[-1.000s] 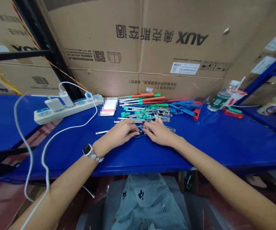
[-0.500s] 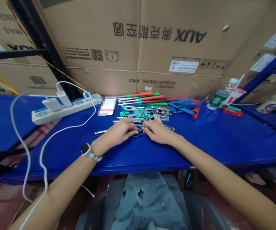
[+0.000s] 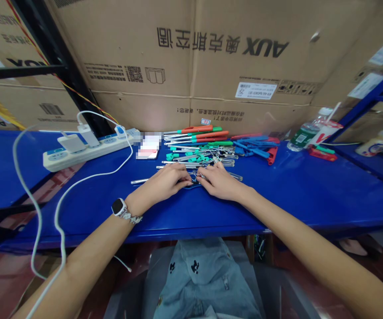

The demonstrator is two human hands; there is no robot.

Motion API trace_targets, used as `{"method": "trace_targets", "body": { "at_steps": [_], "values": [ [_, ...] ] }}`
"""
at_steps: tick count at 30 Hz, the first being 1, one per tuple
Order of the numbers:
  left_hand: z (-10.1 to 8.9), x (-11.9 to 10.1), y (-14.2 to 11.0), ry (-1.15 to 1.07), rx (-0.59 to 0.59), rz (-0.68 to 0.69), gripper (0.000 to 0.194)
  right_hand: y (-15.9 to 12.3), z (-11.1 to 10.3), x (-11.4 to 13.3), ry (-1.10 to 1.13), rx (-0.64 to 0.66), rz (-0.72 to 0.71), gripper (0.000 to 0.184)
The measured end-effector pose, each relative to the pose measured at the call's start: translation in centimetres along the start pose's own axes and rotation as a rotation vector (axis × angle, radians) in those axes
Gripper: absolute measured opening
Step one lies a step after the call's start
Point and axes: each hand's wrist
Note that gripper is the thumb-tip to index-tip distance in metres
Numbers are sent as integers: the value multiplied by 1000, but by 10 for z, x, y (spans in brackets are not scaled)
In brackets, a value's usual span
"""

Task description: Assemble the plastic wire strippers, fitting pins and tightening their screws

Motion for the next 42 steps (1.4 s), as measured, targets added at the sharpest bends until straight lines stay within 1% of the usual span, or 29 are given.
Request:
{"method": "trace_targets", "body": {
  "at_steps": [7,10,17,20,23,32,36,42],
  "values": [
    [1,2,1,23,-1,-12,19,1,2,-1,-36,-22,-17,27],
    [1,2,1,4,-7,-19,19,1,2,-1,-25,-18,-13,26],
    [1,3,-2,-65,1,-81,19,1,0,0,40,-10,10,24],
    [2,2,-2,-64,7,-79,20,0,0,0,47,-13,14,24],
    [2,2,-2,-60,13,-64,22,0,1,-1,15,-16,4,25],
    [2,6,-4,-60,18,-96,19,3,3,1,-118,-19,-12,27],
    [-1,4,-3,-85,28,-106,18,3,1,3,-139,-12,-12,27],
    [-4,2,-1,-116,13,-74,17,2,2,3,-127,-14,0,28]
  ]
}}
Point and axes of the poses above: each hand's wrist, its own y-axis towards the middle knuckle, its own z-axis out of the palm, x = y × z, and after that the axes turned 2 degrees about x, right-handed
